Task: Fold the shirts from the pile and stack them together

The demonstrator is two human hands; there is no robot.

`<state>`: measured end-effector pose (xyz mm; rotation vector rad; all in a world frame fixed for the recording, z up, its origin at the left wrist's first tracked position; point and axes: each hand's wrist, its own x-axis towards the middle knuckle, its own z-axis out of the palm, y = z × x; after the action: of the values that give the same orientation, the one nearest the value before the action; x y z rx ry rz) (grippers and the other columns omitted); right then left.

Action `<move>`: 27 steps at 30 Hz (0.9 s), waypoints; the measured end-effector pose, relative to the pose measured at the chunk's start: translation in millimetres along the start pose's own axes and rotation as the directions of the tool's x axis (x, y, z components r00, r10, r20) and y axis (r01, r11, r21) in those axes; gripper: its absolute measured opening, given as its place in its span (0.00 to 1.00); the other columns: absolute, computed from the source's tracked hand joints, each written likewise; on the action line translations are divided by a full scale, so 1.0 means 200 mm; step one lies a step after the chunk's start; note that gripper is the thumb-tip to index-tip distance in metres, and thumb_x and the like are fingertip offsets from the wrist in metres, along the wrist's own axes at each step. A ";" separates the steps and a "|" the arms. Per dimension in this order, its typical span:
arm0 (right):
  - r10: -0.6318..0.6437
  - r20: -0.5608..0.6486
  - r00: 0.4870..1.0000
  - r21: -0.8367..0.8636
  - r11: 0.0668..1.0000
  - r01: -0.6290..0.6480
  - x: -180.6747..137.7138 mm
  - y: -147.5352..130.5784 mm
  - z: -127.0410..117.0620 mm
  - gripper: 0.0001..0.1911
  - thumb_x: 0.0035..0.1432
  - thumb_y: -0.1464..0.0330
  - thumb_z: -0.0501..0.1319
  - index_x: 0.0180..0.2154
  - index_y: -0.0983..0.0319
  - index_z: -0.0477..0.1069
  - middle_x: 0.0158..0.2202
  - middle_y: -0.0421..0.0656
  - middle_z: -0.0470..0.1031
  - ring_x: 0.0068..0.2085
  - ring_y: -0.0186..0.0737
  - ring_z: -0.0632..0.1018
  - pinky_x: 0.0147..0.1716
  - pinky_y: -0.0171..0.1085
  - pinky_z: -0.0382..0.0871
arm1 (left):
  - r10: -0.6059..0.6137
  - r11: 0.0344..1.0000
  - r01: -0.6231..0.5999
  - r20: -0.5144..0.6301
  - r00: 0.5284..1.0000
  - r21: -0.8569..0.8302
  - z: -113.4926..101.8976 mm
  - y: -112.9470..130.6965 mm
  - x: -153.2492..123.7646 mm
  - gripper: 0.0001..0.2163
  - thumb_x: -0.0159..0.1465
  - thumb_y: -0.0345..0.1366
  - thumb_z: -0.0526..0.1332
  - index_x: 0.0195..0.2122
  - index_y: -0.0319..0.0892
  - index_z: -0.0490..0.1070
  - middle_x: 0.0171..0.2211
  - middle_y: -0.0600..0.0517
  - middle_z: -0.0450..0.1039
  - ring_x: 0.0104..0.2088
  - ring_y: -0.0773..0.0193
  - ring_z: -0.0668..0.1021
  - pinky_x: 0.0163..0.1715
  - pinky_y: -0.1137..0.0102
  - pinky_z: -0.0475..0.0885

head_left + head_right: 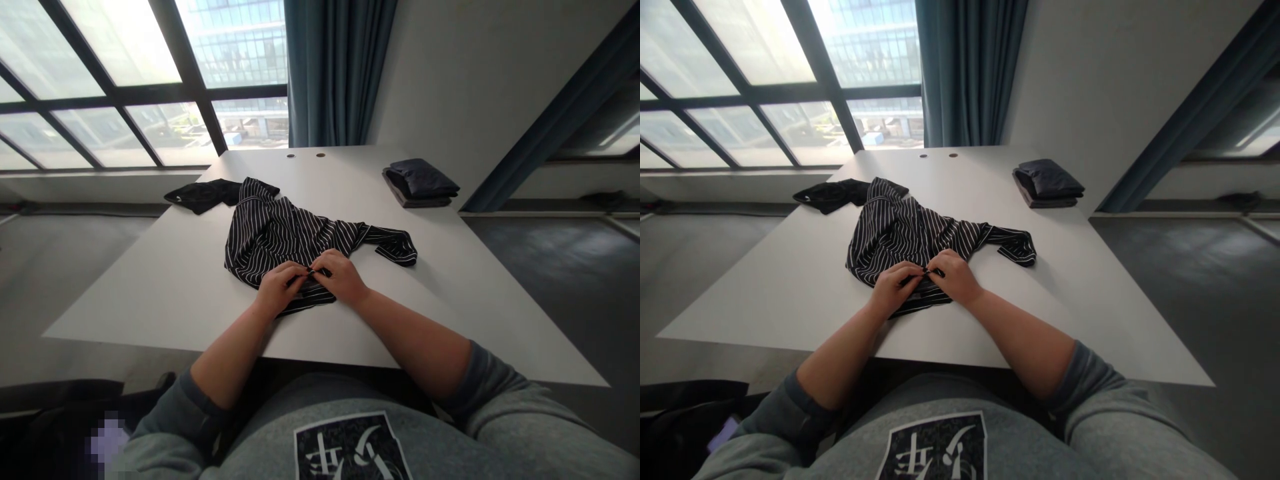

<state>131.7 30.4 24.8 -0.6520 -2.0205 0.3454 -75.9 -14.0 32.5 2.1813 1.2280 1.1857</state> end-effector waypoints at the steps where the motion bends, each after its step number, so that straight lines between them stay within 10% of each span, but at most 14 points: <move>1: -0.007 -0.011 1.000 -0.008 1.000 0.007 0.00 0.00 0.00 0.08 0.61 0.76 0.66 0.34 0.57 0.75 0.36 0.42 0.82 0.42 0.44 0.79 0.46 0.45 0.76 | 0.005 1.000 -0.005 0.000 1.000 -0.010 0.00 0.00 0.00 0.06 0.70 0.35 0.62 0.41 0.47 0.80 0.44 0.48 0.82 0.45 0.59 0.82 0.50 0.63 0.77; 12: -0.101 0.062 0.993 -0.046 0.994 0.104 0.01 -0.02 -0.02 0.07 0.69 0.71 0.61 0.39 0.56 0.77 0.39 0.44 0.82 0.44 0.45 0.78 0.48 0.47 0.75 | -0.128 0.992 0.127 -0.067 0.989 -0.018 0.01 0.02 0.01 0.07 0.69 0.36 0.62 0.42 0.47 0.81 0.39 0.52 0.83 0.39 0.61 0.82 0.47 0.65 0.76; 27: -0.196 0.208 0.958 -0.160 0.960 0.231 0.01 -0.04 -0.05 0.12 0.72 0.66 0.59 0.37 0.54 0.79 0.36 0.44 0.77 0.42 0.43 0.75 0.48 0.46 0.70 | -0.208 0.958 0.233 0.152 0.966 -0.165 -0.02 -0.03 0.03 0.08 0.67 0.42 0.64 0.40 0.45 0.80 0.37 0.52 0.82 0.38 0.60 0.81 0.42 0.67 0.75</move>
<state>137.3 24.8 34.3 -0.5187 -2.3017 0.0955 -81.6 -5.4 33.7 1.9016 1.2193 1.0019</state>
